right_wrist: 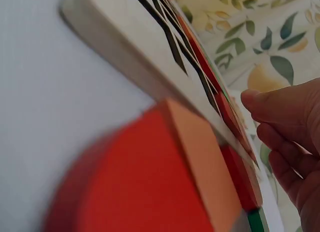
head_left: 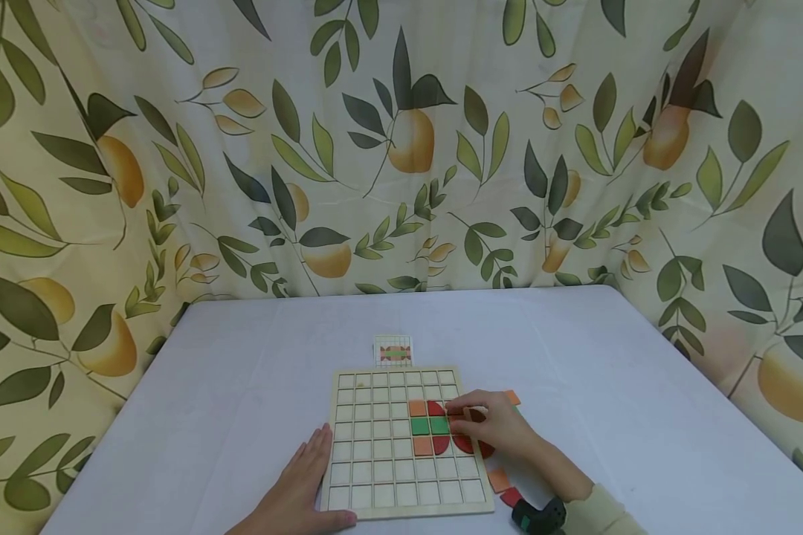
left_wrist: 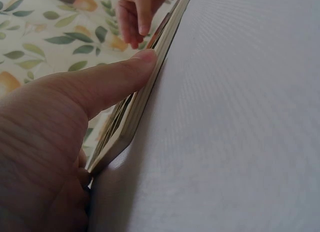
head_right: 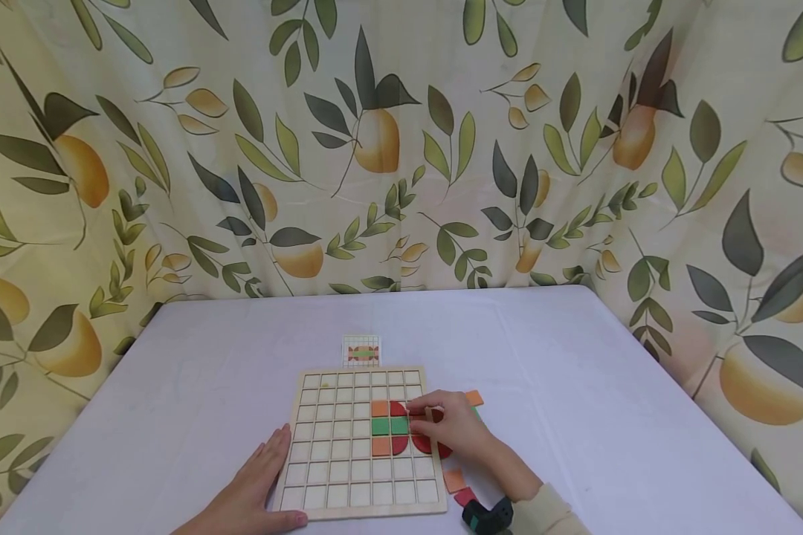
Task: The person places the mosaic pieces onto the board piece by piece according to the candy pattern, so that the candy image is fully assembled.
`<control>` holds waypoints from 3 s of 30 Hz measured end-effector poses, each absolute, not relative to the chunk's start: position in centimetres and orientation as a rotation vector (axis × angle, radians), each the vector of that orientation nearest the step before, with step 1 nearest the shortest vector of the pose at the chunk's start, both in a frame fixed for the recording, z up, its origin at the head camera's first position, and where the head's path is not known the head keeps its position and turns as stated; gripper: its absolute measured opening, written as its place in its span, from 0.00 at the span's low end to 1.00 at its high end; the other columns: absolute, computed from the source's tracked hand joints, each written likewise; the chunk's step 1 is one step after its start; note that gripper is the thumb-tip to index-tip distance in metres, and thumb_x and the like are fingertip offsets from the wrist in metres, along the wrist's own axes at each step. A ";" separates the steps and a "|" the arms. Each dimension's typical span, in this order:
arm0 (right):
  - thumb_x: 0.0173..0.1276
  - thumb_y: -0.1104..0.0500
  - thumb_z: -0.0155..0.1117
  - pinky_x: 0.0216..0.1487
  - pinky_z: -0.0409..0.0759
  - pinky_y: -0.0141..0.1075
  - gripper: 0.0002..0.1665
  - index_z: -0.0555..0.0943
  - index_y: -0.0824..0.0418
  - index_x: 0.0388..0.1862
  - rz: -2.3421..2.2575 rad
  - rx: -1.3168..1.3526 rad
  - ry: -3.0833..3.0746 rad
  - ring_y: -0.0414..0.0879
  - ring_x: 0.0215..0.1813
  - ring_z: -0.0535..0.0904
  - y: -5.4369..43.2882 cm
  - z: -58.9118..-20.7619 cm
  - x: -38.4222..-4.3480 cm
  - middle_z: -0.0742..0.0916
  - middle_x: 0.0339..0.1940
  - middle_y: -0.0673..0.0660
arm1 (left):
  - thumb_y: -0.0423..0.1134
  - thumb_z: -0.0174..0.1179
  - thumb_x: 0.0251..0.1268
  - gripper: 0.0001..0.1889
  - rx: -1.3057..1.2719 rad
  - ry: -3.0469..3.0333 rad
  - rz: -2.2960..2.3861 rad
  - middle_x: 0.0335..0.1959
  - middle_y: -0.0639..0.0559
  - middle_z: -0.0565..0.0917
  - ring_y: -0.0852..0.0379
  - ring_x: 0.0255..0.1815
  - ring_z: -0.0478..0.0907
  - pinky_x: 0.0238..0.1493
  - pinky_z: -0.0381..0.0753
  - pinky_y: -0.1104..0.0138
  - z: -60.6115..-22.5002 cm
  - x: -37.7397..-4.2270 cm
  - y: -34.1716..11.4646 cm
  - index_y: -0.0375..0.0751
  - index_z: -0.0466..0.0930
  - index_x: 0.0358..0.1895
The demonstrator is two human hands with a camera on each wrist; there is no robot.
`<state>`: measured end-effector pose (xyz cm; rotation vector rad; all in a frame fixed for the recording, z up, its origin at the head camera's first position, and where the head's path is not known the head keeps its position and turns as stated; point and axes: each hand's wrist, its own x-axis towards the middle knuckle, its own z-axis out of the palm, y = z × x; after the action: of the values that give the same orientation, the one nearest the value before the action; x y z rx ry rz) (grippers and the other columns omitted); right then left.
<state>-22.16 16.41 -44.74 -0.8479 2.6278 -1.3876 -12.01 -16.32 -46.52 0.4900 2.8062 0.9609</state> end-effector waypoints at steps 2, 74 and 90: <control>0.56 0.55 0.70 0.53 0.73 0.50 0.15 0.84 0.57 0.43 -1.413 -0.795 2.638 0.49 0.49 0.77 16.9 -44.8 -22.4 0.85 0.41 0.49 | 0.71 0.60 0.41 0.64 0.487 2.805 0.960 0.72 0.38 0.44 0.44 0.72 0.38 0.64 0.30 0.70 -46.5 -12.0 -16.3 0.28 0.39 0.70; 0.57 0.61 0.68 0.51 0.75 0.46 0.21 0.80 0.63 0.50 -1.293 -0.263 2.862 0.55 0.55 0.74 23.9 -45.2 -25.4 0.83 0.48 0.58 | 0.71 0.60 0.42 0.63 0.484 2.800 0.967 0.72 0.37 0.44 0.44 0.72 0.38 0.58 0.22 0.82 -46.3 -11.9 -16.3 0.27 0.41 0.70; 0.56 0.62 0.69 0.49 0.77 0.45 0.19 0.81 0.66 0.48 -1.198 -0.398 2.860 0.54 0.51 0.77 24.2 -44.8 -25.8 0.84 0.45 0.59 | 0.71 0.59 0.42 0.63 0.477 2.819 0.931 0.72 0.38 0.45 0.44 0.72 0.38 0.58 0.22 0.81 -46.4 -12.0 -16.2 0.27 0.41 0.70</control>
<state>-25.77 24.18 -44.78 -0.3981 2.8601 -1.1975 -11.99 -16.25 -46.35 0.4773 2.8191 0.9311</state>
